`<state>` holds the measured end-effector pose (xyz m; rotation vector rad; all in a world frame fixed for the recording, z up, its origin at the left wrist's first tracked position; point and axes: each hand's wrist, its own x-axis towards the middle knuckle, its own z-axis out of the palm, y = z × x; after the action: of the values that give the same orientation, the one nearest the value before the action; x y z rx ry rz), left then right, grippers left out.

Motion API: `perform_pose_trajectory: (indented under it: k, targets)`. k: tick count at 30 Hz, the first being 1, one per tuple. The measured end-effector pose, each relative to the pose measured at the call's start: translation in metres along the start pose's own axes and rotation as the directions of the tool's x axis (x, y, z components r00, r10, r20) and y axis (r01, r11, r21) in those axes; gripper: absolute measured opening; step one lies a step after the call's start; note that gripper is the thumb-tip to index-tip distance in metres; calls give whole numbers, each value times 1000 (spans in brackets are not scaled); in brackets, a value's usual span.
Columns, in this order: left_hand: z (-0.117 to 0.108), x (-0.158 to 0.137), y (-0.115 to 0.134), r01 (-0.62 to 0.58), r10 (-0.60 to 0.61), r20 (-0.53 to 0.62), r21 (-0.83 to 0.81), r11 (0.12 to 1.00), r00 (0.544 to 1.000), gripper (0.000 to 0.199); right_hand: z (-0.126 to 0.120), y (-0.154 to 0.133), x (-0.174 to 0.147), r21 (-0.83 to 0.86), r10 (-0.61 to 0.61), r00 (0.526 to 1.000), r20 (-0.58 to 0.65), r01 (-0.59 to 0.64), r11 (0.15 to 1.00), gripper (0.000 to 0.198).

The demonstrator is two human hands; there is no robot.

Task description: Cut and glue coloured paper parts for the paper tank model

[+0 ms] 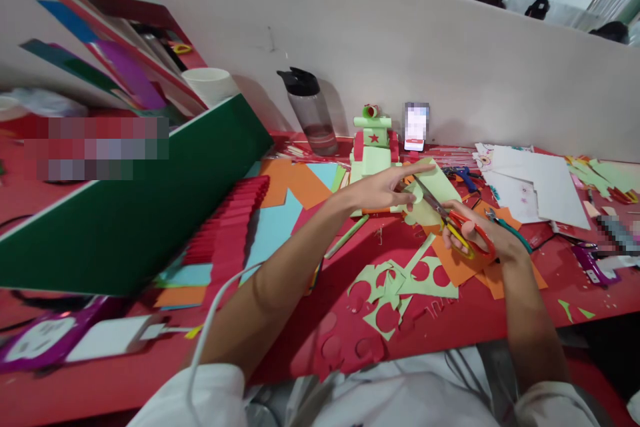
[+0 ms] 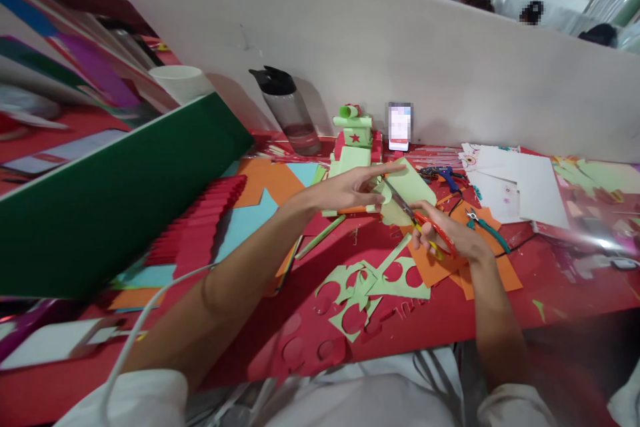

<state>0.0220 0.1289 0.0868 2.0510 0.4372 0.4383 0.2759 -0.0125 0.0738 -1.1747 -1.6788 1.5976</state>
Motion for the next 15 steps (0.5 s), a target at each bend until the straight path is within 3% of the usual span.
perform_pose_trajectory:
  k: [4, 9, 15]
  targets:
    - [1, 1, -3, -30, 30, 1, -42, 999, 1000, 78, -3, 5, 3, -46, -19, 1000, -16, 18, 999, 90]
    - [2, 2, -7, -127, 122, -45, -144, 981, 992, 75, -5, 12, 7, -109, -48, 999, -23, 45, 993, 68]
    - [0, 2, -6, -68, 75, 32, -185, 980, 997, 72, -4, 17, 8, -30, -15, 999, -46, 13, 999, 55]
